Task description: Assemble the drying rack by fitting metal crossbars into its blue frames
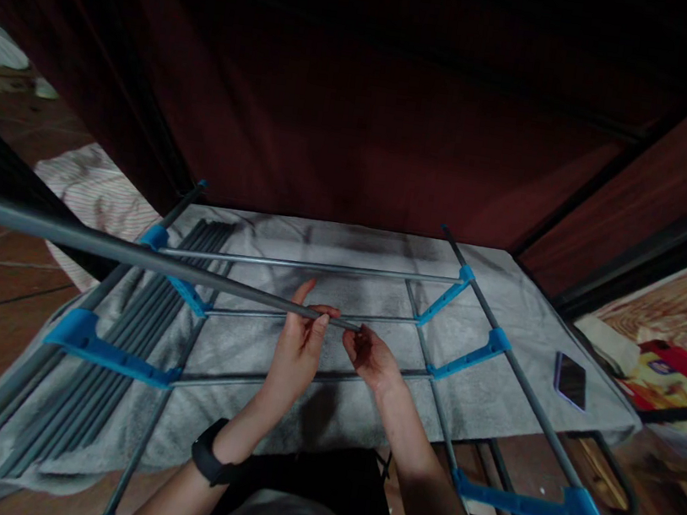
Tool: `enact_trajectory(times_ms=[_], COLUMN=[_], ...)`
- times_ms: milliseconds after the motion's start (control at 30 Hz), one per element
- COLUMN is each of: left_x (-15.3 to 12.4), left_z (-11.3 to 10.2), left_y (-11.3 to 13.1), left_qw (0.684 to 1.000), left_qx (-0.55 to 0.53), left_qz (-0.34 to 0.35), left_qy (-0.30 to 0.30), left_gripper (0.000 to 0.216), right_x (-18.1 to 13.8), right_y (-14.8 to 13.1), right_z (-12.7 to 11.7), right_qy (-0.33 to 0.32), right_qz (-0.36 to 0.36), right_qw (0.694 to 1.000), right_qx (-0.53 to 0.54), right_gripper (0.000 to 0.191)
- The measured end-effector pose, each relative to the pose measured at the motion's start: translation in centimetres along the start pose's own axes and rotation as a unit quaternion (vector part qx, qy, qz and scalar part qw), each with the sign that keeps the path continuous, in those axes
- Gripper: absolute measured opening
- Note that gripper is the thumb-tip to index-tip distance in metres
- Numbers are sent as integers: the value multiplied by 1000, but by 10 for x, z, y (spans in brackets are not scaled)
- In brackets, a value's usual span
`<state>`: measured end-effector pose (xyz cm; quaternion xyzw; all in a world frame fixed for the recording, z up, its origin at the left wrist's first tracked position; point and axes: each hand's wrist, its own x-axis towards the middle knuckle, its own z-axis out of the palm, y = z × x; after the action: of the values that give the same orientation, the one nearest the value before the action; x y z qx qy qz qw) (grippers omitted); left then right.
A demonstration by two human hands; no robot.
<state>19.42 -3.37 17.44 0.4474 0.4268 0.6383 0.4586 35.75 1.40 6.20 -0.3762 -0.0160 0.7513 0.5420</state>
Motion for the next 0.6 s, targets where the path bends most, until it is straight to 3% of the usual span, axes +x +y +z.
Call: enact_trajectory(times_ms=[133,233,400,600], left_x=[13,20,20,21], left_z=[-1,-2,3,18], left_y=[6,11,18,32], left_qw=[1000,1000,998,993], left_qx=[13,-3,50,81], left_qz=[17,7,18,47], left_qy=[-8,-12,-37,-68], left_gripper=[60,63,58,48], right_x=[-9,-12,-17,-39], right_y=[2,2,0,-6], right_z=[2,-7,-13,6], right_qy=[-35,-43,-21,16], right_qz=[69,74,20,-74], right_qw=[995,989,992,985], right_qx=[-65,-122,-124,-157], right_gripper=[12,8,10,9])
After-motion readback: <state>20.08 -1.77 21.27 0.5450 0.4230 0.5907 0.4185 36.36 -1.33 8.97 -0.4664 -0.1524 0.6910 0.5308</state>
